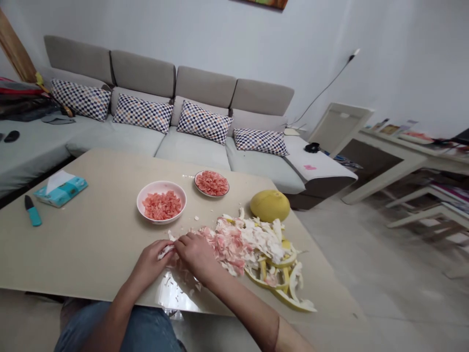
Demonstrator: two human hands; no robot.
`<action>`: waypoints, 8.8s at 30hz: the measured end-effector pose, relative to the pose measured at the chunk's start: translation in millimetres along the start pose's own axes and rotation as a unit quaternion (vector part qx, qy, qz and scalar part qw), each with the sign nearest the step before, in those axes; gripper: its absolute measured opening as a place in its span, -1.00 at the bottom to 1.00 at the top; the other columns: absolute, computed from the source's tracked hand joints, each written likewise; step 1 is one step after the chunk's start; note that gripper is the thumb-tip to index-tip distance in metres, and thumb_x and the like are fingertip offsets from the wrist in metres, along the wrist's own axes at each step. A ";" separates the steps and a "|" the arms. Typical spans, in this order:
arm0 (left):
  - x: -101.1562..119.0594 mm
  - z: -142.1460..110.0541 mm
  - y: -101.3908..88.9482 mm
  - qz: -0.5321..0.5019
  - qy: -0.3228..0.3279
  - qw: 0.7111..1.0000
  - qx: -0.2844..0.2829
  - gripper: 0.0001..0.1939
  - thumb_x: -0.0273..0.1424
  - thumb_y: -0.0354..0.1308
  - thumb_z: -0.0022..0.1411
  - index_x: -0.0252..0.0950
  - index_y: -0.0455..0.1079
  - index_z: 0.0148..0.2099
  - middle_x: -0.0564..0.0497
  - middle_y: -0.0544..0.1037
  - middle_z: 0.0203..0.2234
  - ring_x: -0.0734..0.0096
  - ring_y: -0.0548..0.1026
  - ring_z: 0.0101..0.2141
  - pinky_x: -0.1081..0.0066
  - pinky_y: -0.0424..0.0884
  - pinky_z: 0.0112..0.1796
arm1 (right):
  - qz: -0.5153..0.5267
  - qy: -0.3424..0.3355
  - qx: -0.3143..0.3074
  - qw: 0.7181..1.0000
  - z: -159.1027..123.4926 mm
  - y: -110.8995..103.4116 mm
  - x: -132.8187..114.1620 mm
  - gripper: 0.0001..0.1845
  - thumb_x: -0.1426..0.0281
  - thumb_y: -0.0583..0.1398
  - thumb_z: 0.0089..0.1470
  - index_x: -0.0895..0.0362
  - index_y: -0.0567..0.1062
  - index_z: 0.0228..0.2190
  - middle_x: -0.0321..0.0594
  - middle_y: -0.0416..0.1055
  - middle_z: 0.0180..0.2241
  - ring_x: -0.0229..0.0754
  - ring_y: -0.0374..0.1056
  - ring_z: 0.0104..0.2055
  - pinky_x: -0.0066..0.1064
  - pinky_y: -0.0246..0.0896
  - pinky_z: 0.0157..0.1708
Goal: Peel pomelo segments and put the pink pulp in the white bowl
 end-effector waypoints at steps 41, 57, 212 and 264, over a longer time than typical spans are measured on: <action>-2.6 -5.5 -10.3 -0.128 -0.121 0.984 0.002 -0.57 -0.14 0.16 0.19 -0.35 0.45 -0.02 -0.17 0.65 -0.26 0.25 0.59 -0.50 0.40 0.41 -0.54 | 0.237 0.325 0.126 0.907 -65.2 -12.4 96.5 -0.70 0.27 0.11 0.04 0.14 0.56 -0.54 -0.17 0.53 -0.59 -0.12 0.42 -0.55 -0.39 0.24 -0.53; 10.7 -3.6 -13.4 -0.126 -0.076 0.988 0.055 -0.79 -0.38 0.30 0.01 -0.22 0.57 -0.23 -0.02 0.64 -0.25 0.22 0.53 -0.18 0.31 0.40 -0.08 | 0.153 0.056 0.275 0.948 -13.7 -28.6 -7.9 -0.87 0.50 0.16 0.21 0.11 0.53 -0.31 -0.11 0.49 -0.34 -0.11 0.38 -0.28 -0.29 0.28 -0.27; 24.8 -22.2 3.9 -0.485 -0.197 0.842 -0.132 -0.56 -0.47 0.41 0.03 -0.24 0.45 -0.01 -0.13 0.55 -0.19 0.10 0.59 -0.21 0.07 0.49 -0.11 | 0.214 0.421 0.236 0.849 -90.6 -27.9 115.5 -0.82 0.26 0.19 -0.02 0.06 0.57 -0.47 -0.20 0.54 -0.47 -0.09 0.38 -0.42 -0.35 0.12 -0.41; 21.7 -20.9 14.3 -0.405 -0.130 0.886 -0.182 -0.54 -0.24 0.23 0.23 -0.26 0.36 0.14 -0.20 0.52 -0.03 0.16 0.55 -0.20 0.22 0.51 -0.24 | 0.483 0.266 0.205 0.809 -24.3 -28.3 3.6 -0.79 0.31 0.19 0.13 0.14 0.50 -0.48 -0.26 0.43 -0.50 -0.23 0.31 -0.44 -0.43 0.18 -0.40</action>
Point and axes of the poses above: each hand's wrist, its own z-axis towards the middle knuckle, its own y-axis out of the palm, x = y × z, the point moved 6 cm from there along z, towards the middle knuckle
